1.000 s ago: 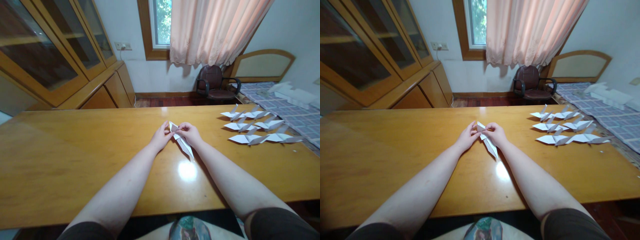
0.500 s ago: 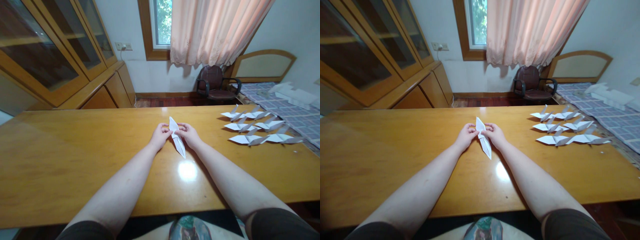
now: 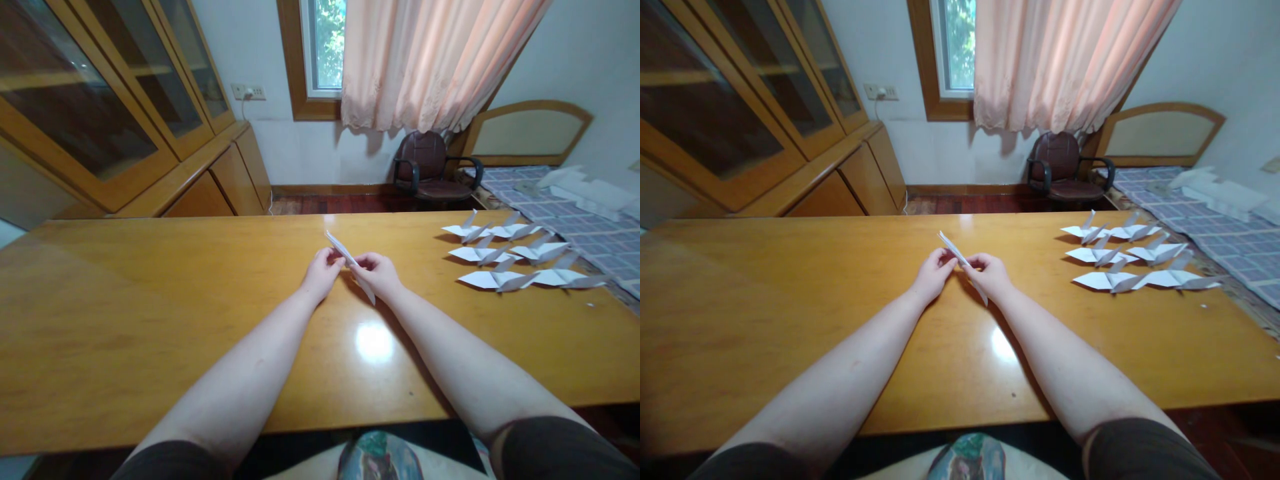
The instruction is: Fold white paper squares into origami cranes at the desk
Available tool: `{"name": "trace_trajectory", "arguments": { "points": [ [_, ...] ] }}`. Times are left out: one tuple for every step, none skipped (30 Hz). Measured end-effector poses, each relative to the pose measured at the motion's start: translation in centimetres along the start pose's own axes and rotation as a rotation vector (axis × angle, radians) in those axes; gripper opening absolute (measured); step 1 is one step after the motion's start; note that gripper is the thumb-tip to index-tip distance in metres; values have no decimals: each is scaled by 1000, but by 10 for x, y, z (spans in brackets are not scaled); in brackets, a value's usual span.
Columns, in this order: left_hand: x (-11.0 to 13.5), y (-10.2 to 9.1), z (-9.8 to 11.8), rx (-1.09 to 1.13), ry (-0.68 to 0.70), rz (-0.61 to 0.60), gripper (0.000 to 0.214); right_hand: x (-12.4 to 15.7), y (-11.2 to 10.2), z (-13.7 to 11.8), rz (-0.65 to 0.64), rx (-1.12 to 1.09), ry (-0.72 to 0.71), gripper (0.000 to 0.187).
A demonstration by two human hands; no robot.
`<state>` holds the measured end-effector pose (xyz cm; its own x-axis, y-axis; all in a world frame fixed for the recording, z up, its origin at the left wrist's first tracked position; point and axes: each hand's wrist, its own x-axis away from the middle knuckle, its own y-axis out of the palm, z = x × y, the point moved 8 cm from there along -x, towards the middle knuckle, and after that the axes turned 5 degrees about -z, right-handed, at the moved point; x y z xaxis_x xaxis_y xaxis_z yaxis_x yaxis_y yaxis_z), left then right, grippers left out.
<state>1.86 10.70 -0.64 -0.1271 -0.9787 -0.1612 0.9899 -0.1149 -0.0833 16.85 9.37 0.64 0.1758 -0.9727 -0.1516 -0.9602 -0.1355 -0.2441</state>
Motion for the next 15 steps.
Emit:
{"name": "trace_trajectory", "arguments": {
  "points": [
    [1,1,3,-36,31,-5,19,2,0,-7,9,102,-67,21],
    [2,1,6,-59,49,-11,21,4,0,-13,18,195,-132,18],
    [3,2,6,-67,52,-26,22,6,1,-19,25,273,-191,16],
    [4,4,6,-60,46,-44,24,8,3,-23,28,338,-237,16],
    [4,5,5,-46,34,-62,24,9,5,-25,27,388,-265,16],
    [4,7,3,-31,15,-75,25,9,6,-26,17,427,-280,16],
    [3,8,1,-16,-7,-82,26,9,8,-26,0,459,-287,18],
    [3,8,-2,-4,-29,-81,28,9,11,-26,-30,482,-291,20],
    [2,7,-5,2,-46,-72,29,9,14,-26,-64,493,-293,22],
    [1,7,-7,5,-60,-60,27,9,16,-26,-100,493,-295,24],
    [0,6,-9,8,-72,-52,25,9,17,-26,-126,484,-296,26],
    [0,6,-11,20,-83,-51,23,9,17,-26,-136,465,-292,26],
    [-1,7,-11,36,-92,-59,21,8,16,-25,-131,438,-279,25],
    [-1,8,-12,52,-101,-75,19,6,13,-23,-112,405,-258,23],
    [-1,10,-11,62,-107,-95,18,4,9,-21,-86,366,-231,21]
  ]
}}
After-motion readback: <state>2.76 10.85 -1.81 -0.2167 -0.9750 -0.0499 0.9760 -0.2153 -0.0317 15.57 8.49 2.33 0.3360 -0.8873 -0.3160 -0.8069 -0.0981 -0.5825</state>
